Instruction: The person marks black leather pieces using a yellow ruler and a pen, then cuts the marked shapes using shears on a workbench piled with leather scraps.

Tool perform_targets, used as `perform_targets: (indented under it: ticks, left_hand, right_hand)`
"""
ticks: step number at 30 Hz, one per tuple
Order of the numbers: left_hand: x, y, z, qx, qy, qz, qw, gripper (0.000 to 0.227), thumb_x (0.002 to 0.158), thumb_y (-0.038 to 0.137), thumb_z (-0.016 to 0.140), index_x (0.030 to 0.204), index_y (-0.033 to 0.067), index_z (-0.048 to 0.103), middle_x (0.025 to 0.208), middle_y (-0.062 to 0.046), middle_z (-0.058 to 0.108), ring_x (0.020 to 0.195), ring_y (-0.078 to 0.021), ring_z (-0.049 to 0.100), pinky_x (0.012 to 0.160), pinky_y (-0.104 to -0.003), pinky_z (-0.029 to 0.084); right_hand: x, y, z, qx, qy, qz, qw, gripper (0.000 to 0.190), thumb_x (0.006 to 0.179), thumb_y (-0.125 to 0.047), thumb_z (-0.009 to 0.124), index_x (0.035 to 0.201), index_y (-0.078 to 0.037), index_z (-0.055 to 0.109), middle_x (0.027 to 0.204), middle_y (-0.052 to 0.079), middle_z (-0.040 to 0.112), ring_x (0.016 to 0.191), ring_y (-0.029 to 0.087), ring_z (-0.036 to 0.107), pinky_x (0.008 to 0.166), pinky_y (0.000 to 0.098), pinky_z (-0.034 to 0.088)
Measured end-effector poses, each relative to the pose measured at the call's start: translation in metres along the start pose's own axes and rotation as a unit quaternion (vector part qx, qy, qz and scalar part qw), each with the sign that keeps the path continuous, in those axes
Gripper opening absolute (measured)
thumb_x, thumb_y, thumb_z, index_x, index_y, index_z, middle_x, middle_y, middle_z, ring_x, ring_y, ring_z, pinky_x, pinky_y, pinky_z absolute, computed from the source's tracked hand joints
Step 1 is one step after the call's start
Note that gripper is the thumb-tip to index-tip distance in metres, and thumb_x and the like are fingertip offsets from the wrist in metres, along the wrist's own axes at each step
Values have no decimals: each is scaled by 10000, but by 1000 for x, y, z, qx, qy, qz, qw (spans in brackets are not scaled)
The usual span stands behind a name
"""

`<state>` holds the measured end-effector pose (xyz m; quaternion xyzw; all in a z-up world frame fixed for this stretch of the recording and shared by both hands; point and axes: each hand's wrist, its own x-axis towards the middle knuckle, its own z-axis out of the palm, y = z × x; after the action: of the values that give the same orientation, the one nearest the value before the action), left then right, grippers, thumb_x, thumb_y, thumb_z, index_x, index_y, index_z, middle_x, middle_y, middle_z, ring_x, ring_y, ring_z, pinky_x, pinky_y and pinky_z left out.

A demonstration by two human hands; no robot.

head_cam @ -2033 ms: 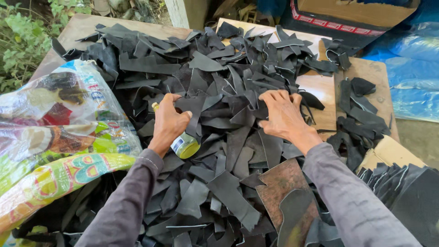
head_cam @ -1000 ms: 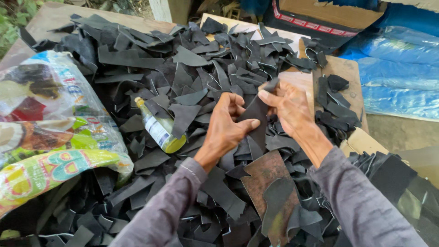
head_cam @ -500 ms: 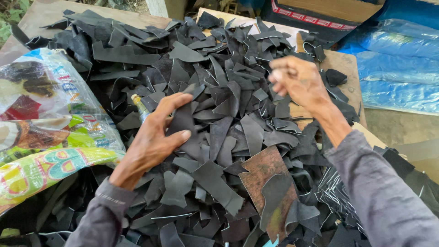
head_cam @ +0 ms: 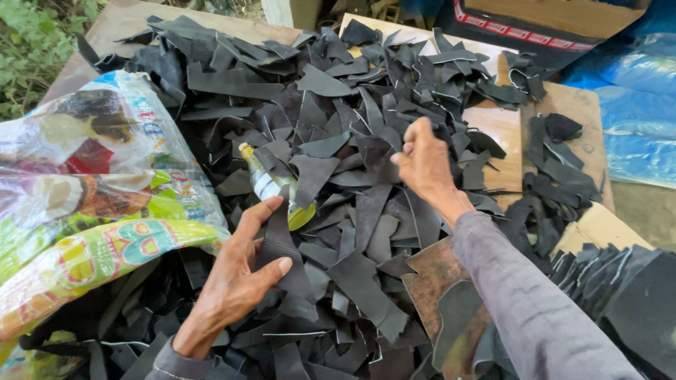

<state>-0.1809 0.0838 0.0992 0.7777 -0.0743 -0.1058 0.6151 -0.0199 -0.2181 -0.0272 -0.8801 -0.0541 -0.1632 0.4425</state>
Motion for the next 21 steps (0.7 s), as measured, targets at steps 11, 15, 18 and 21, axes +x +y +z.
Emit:
perform_targets:
  ticks: [11, 15, 18, 21]
  left_hand:
    - [23, -20, 22, -82, -13, 54, 995, 646, 886, -26, 635, 1505, 37, 460, 1468, -38, 562, 1217, -150, 578, 1049, -308, 460]
    - [33, -18, 36, -113, -47, 18, 992, 704, 824, -44, 655, 1493, 65, 467, 1368, -37, 594, 1101, -151, 614, 953, -314, 512]
    - [37, -16, 37, -51, -48, 70, 995, 700, 812, -51, 689, 1478, 44, 493, 1417, -32, 584, 1172, -149, 589, 1008, -312, 470]
    - [34, -14, 36, -26, -50, 94, 994, 710, 802, -52, 725, 1473, 30, 506, 1435, -52, 585, 1270, -165, 563, 1045, -340, 444]
  right_hand:
    - [-53, -42, -51, 246, -109, 136, 953, 363, 895, 45, 708, 1254, -10, 720, 946, 41, 712, 734, 90, 582, 651, 256, 482]
    - [-76, -60, -58, 432, -142, 180, 872, 365, 849, 51, 712, 1212, 38, 676, 1033, 89, 737, 871, 149, 721, 798, 291, 603]
    - [-89, -63, -62, 473, -136, 211, 845, 333, 876, 60, 706, 1207, 57, 667, 1067, 130, 714, 890, 196, 712, 762, 367, 614]
    - [-102, -65, -62, 452, -141, 152, 868, 395, 888, 95, 699, 1282, 110, 675, 1223, 101, 627, 1039, 178, 656, 893, 329, 547]
